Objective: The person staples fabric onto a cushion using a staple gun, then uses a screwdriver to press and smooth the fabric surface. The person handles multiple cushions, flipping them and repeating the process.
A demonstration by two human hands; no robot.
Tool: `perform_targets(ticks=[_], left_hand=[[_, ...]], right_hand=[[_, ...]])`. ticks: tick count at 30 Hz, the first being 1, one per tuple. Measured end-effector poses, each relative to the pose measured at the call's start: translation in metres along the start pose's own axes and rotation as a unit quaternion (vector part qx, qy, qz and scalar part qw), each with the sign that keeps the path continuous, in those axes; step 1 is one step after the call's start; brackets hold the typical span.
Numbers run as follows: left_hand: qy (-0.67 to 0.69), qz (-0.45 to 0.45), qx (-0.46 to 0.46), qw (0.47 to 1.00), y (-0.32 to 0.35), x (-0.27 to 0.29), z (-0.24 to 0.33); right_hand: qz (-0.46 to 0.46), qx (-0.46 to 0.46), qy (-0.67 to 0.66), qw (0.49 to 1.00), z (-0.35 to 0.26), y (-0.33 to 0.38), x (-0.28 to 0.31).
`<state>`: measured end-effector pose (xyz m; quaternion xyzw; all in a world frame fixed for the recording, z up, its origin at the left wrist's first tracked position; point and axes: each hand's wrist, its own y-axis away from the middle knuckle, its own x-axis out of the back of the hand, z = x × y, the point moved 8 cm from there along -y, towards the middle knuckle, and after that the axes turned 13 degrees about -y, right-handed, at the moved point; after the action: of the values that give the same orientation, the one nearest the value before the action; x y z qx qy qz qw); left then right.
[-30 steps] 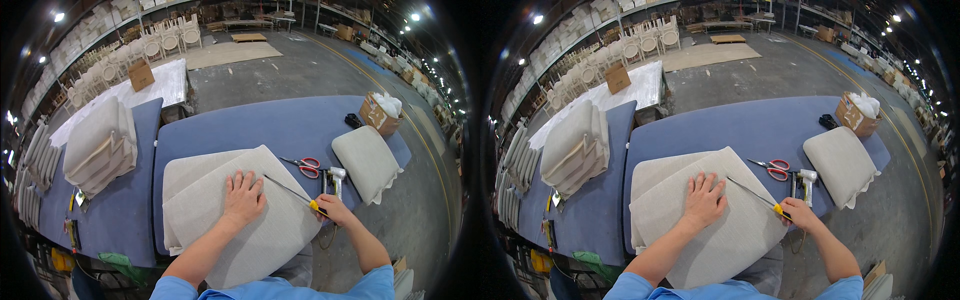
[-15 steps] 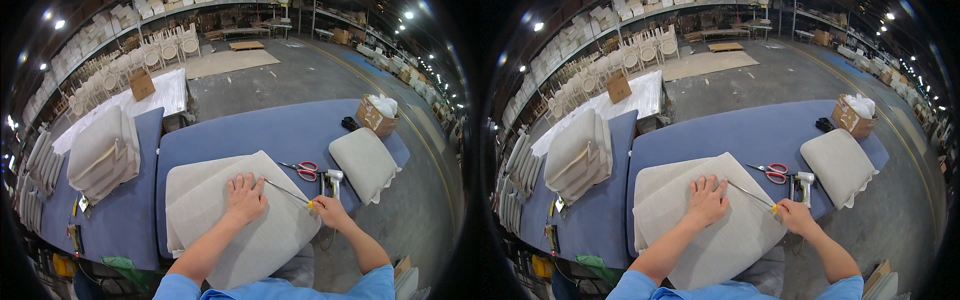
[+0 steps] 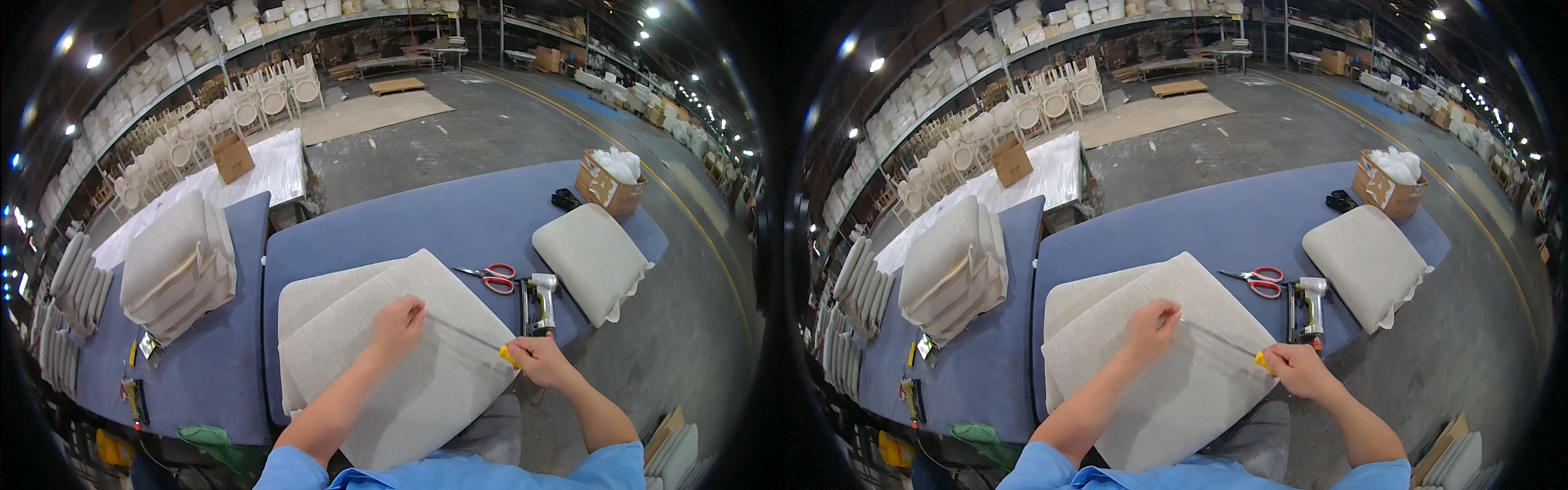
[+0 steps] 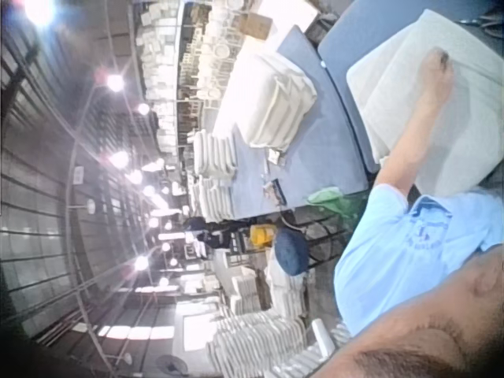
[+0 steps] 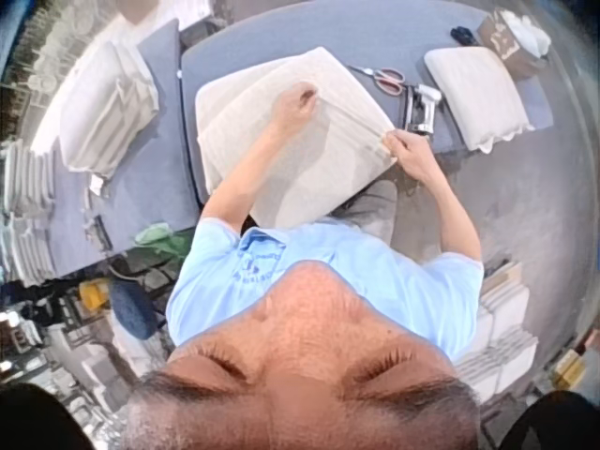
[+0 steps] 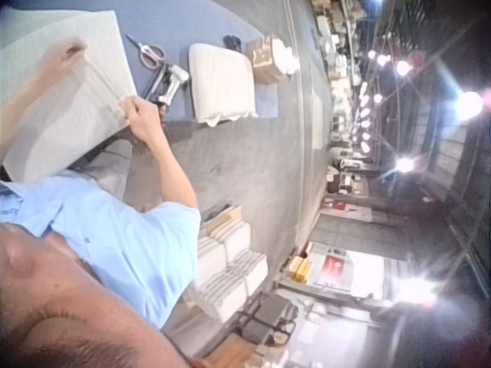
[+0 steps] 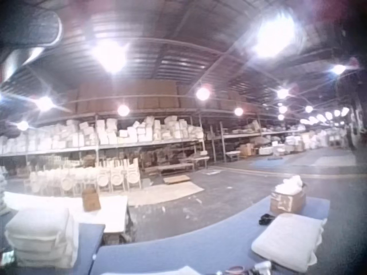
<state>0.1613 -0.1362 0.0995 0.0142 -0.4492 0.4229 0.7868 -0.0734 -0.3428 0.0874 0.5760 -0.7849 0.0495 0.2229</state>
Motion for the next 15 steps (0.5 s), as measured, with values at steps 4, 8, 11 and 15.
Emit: perform_targets(ticks=[4,8,11,15], left_hand=[[0.167,-0.181,0.098,0.964,0.08,0.036,-0.007],[0.216,-0.19,0.219,0.932,0.179,0.077,-0.024],[0.203,-0.159,0.279,0.925,0.236,0.1,-0.023],[0.021,-0.295,0.381,0.876,0.343,0.134,-0.08]], right_hand=[[-0.054,0.066,0.002,0.996,-0.033,0.043,-0.006],[-0.098,0.179,0.071,0.976,-0.057,0.053,-0.039],[-0.149,0.2,0.062,0.966,-0.047,0.055,-0.075],[-0.17,0.165,-0.03,0.971,-0.023,0.056,-0.104]])
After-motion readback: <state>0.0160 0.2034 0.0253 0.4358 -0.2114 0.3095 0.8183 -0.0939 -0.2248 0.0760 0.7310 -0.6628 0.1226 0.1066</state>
